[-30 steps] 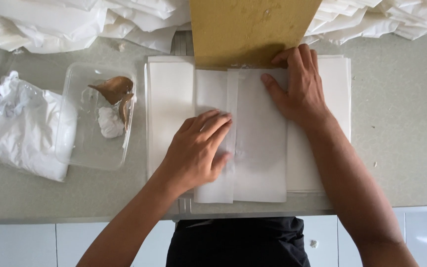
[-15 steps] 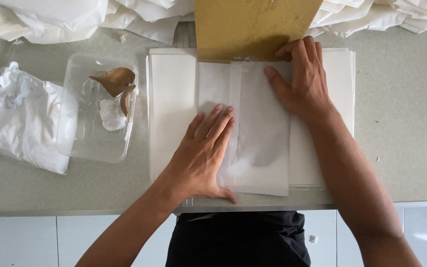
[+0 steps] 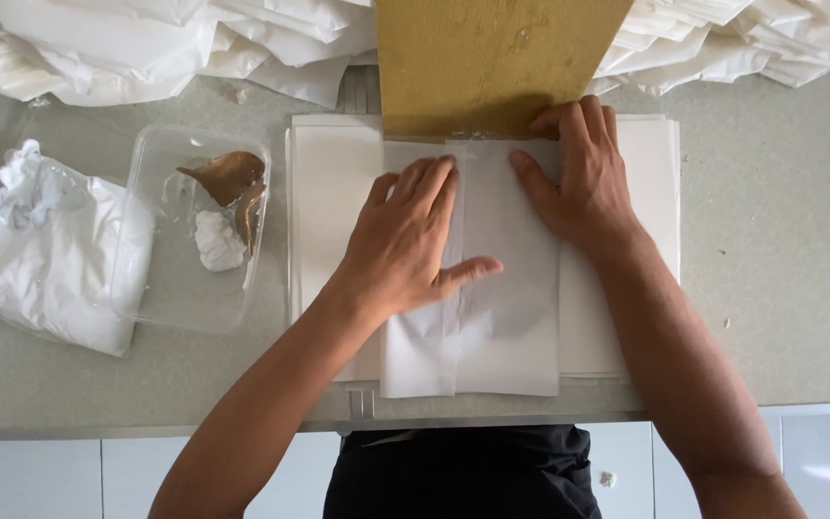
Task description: Applying glue to paper sheets and folding them around a template to assemble paper products.
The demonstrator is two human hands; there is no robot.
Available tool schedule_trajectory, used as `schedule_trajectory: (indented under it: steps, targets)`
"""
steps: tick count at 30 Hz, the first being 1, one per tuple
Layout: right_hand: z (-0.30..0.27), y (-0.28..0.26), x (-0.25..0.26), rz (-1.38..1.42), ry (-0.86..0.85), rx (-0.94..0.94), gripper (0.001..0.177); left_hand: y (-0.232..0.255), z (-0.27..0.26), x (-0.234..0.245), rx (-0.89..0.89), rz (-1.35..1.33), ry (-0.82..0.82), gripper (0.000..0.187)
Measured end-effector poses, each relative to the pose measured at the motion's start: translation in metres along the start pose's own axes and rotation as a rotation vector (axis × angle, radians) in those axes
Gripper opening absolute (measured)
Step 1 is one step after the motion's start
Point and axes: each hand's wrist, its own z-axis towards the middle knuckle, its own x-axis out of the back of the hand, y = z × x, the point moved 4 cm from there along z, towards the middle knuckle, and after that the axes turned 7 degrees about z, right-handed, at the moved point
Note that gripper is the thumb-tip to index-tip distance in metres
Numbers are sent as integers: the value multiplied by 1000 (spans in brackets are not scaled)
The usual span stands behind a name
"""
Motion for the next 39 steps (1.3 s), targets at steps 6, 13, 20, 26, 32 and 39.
schedule_trajectory:
  steps: [6, 13, 20, 26, 32, 39]
  targets:
    - [0, 3, 0, 0, 30, -76, 31, -8, 5, -9, 14, -93, -37, 86]
    - [0, 12, 7, 301, 162, -29, 25, -43, -4, -29, 113, -357, 309, 36]
    - [-11, 48, 14, 819, 461, -104, 49, -80, -19, -4, 499, -966, 717, 44]
    - [-11, 42, 16, 158, 423, -117, 28, -77, -11, -20, 515, -967, 540, 15]
    - [0, -3, 17, -134, 188, -298, 31, -54, -1, -13, 218, -340, 245, 25]
    - [-9, -5, 15, 5, 183, -365, 54, -46, 1, -19, 194, -159, 171, 29]
